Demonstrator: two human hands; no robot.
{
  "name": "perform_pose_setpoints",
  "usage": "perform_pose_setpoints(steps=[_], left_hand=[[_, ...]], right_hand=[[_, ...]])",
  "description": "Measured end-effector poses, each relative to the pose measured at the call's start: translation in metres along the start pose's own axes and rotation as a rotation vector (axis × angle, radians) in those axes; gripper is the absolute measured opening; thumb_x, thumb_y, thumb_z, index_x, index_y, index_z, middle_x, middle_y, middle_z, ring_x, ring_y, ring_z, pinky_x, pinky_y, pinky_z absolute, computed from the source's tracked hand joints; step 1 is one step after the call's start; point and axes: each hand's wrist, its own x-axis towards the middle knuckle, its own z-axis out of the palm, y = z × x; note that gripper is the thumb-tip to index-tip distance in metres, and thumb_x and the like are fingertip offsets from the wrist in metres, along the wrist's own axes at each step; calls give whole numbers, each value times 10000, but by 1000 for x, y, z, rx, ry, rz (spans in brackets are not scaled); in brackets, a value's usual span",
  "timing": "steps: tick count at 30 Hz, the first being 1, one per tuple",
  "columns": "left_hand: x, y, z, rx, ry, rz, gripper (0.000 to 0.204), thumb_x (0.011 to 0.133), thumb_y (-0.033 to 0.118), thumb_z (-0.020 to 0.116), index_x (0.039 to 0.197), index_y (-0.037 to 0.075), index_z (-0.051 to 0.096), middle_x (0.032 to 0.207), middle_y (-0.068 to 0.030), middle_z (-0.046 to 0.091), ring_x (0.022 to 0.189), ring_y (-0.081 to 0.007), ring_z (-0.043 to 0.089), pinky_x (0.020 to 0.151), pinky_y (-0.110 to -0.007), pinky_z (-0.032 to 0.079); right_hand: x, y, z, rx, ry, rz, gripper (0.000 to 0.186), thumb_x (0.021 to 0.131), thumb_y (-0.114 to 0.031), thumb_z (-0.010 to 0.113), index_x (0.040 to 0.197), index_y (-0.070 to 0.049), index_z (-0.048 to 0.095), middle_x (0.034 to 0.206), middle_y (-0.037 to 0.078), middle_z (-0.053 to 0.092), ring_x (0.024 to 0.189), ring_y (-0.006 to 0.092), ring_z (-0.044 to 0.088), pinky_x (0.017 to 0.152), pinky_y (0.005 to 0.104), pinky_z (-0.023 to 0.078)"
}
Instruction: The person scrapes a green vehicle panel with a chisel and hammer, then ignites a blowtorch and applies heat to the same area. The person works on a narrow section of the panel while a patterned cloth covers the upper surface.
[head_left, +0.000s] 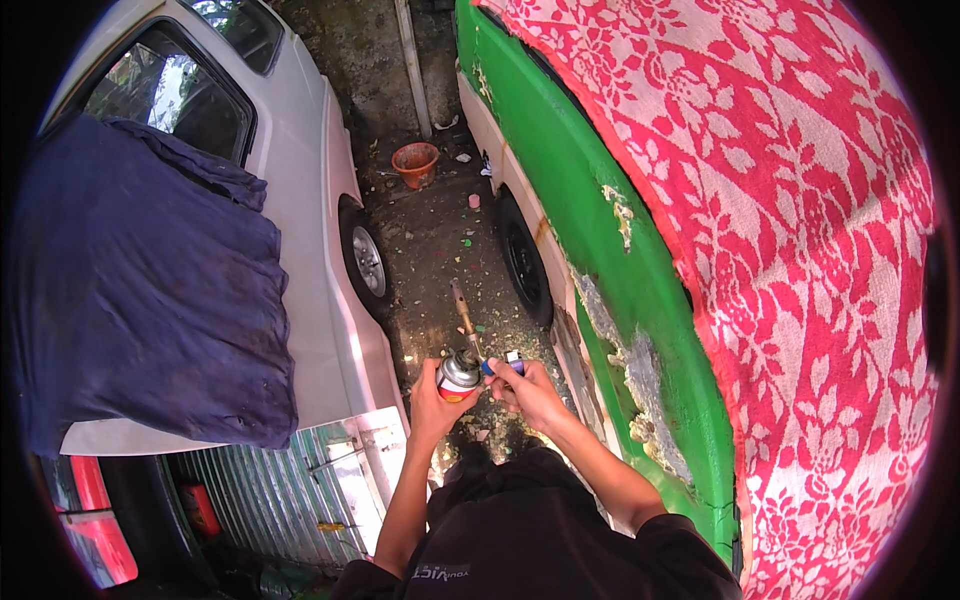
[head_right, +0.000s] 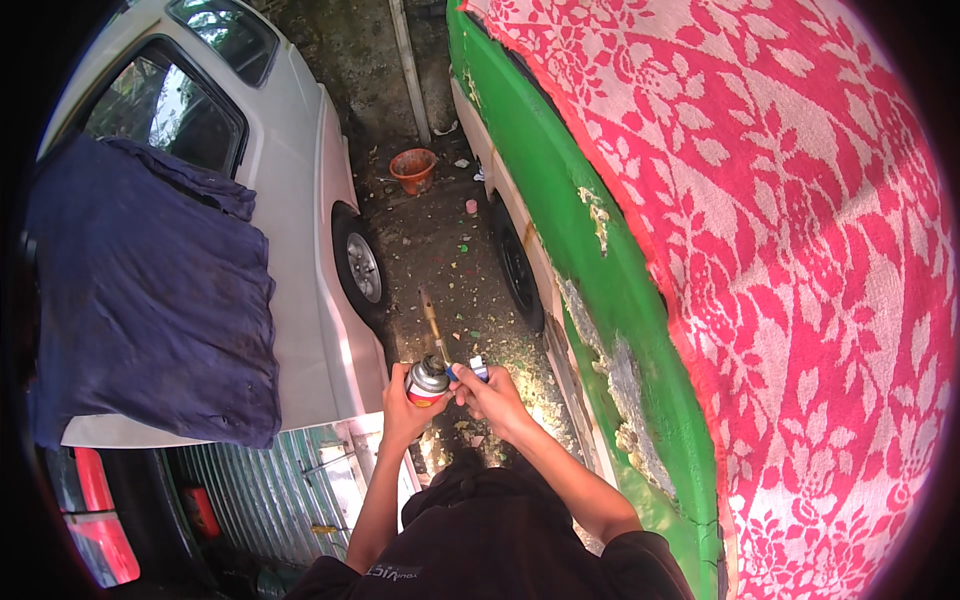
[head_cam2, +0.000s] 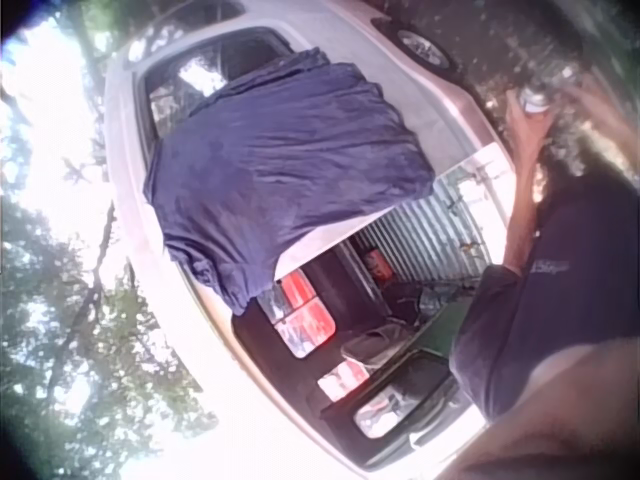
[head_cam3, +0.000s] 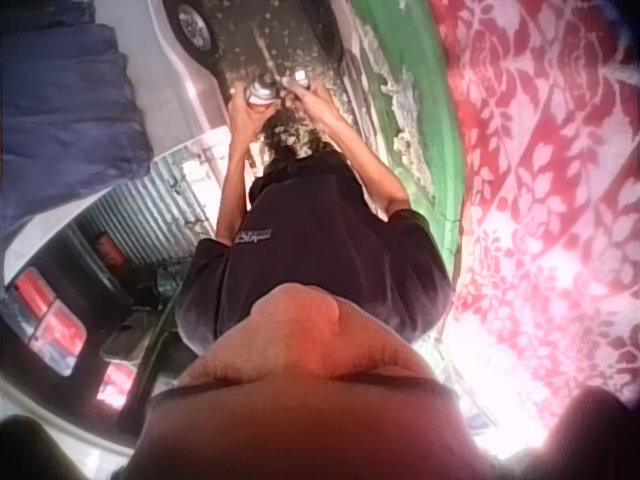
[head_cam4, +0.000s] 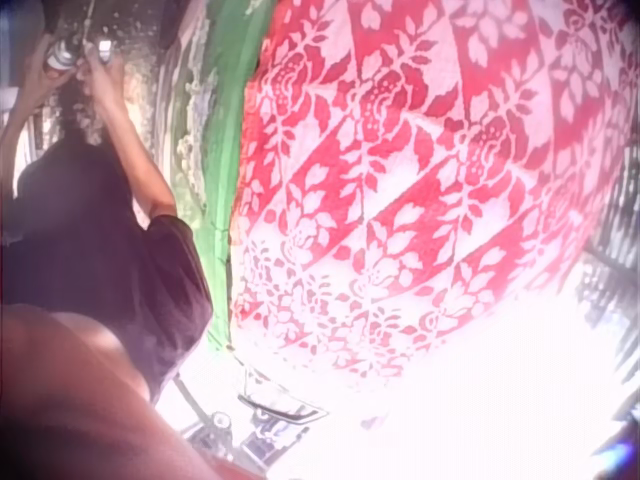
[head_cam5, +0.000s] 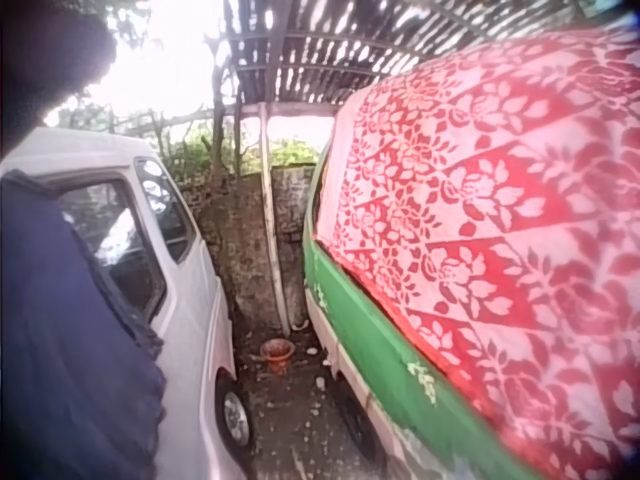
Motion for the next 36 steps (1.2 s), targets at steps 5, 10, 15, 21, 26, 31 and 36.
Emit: perform_pose_setpoints(steps=[5, 10, 15, 21, 26, 31, 36], left_hand=[[1, -5, 0, -90, -46, -14, 604, 668, 183, 927, 1097, 30, 530, 975, -160, 714, 901, -266, 728, 773, -372, 561], [-5, -27, -11, -385, -151, -89, 664, 660, 137, 941, 1175, 14, 541, 1000, -86, 717, 910, -138, 685, 812, -290, 552], [-14, -38, -34, -534, -305, -167, 700, 630, 66, 925, 1221, 11, 554, 1064, -48, 695, 1000, -131, 663, 928, -305, 517], [-23, -51, -53, -598, -406, -148, 729, 598, 79, 916, 1239, -10, 580, 1088, -56, 693, 1011, -135, 656, 947, -309, 504], [-23, -47, -61, -646, -477, -148, 761, 590, 161, 947, 1238, -21, 592, 1094, -51, 689, 1019, -130, 645, 950, -299, 493], [-25, -40, -65, -611, -486, -120, 769, 597, 178, 952, 1241, -29, 587, 1087, -59, 696, 1011, -129, 648, 941, -290, 496], [-28, -45, -66, -638, -534, -182, 781, 597, 170, 948, 1256, -36, 583, 1077, -59, 701, 997, -131, 656, 929, -293, 509]], right_hand=[[-3, -5, 1, -67, -10, 2, 410, 1010, -385, 623, 868, -2, 650, 606, -9, 522, 430, 36, 322, 416, 247, 213], [1, -9, -16, -32, 21, -16, 535, 1002, -524, 520, 710, -76, 541, 549, -48, 381, 429, 57, 270, 418, 257, 179], [22, -6, -40, 41, 114, -39, 472, 953, -479, 445, 636, -136, 374, 513, -69, 238, 424, 74, 186, 414, 273, 136], [40, -3, -38, 88, 97, 16, 474, 943, -517, 310, 645, -150, 346, 516, -72, 227, 429, 80, 156, 417, 284, 121], [44, 0, -35, 106, 79, 22, 457, 958, -481, 285, 644, -160, 365, 523, -68, 252, 422, 90, 159, 408, 297, 133], [44, 2, -26, 89, 107, -1, 454, 941, -493, 317, 644, -150, 344, 508, -69, 228, 419, 82, 134, 412, 290, 105], [42, 3, -24, 110, 132, 23, 444, 939, -479, 309, 642, -151, 348, 505, -66, 239, 416, 88, 137, 410, 296, 109]])
